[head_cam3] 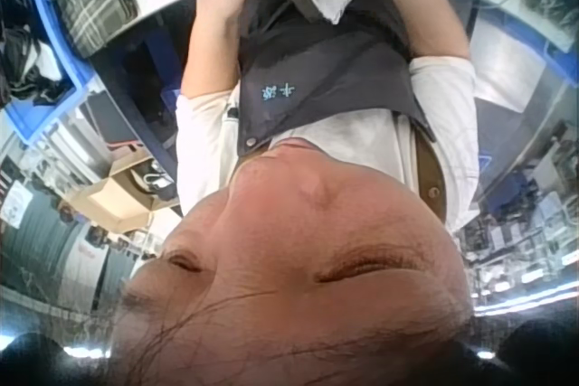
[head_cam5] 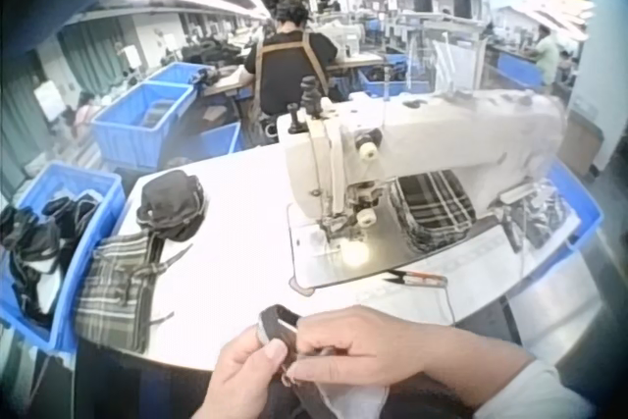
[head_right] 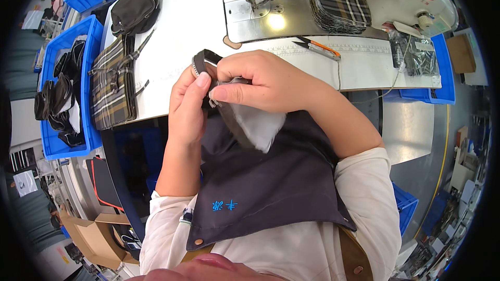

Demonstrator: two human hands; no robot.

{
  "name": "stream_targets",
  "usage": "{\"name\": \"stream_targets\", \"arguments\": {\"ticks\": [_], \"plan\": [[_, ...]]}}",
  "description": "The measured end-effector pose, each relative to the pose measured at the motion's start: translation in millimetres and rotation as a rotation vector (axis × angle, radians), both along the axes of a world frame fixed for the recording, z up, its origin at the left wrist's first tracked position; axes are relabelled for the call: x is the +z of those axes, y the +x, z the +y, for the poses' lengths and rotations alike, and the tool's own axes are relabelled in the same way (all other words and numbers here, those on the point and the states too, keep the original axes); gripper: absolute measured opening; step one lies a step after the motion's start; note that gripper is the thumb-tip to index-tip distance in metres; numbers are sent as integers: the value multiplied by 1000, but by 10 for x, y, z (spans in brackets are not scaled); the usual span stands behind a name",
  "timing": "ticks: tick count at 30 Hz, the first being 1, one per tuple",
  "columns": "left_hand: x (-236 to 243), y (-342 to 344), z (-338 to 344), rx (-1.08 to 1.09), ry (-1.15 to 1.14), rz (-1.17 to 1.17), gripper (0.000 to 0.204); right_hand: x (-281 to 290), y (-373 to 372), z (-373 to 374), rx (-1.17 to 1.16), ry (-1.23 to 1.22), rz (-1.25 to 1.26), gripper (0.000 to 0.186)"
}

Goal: The person sews a zipper onto a small fabric pouch using a sewing machine, then trims excess threads with scissors. They inspect the pouch by opening and closing the zipper, then place it into a blue bin. The person repeats the sewing process on another pouch.

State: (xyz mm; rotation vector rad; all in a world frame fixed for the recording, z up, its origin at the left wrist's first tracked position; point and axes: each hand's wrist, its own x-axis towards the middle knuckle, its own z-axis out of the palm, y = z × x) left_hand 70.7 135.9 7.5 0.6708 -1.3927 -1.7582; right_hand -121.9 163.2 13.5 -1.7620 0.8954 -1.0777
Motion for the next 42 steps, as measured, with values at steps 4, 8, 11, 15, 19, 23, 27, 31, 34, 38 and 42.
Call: {"name": "stream_targets", "arguments": {"ticks": [4, 8, 11, 15, 19, 23, 27, 31, 34, 38, 42], "plan": [[11, -16, -24, -16, 4, 123, 27, -18, 85, 28, -66, 33, -133, 25], [63, -184, 72, 117, 222, 303, 24, -129, 336, 86, -292, -75, -305, 23], [67, -238, 83, 158, 288, 346, 25, -169, 435, 84, -379, -83, -400, 22], [50, -238, 80, 167, 328, 402, 27, -157, 454, 101, -402, -68, -430, 21], [37, -230, 101, 184, 332, 376, 23, -141, 468, 150, -412, -10, -444, 21], [-12, -207, 75, 150, 212, 352, 27, -146, 456, 126, -439, -223, -330, 17], [-114, 25, -127, -132, -10, 260, 47, -163, 218, 66, -343, -674, 134, 19], [-14, 169, -193, -167, 156, 60, 53, -252, 88, 56, -193, -975, 421, 25], [-16, 136, -242, -138, 300, -4, 27, -312, 43, 58, -137, -1027, 458, 28], [-16, 77, -108, 10, -36, 36, 19, -229, 34, 203, -400, -820, 382, 34], [-29, 16, -5, -25, -115, 5, 16, -209, 111, 192, -723, -613, 332, 47]]}}
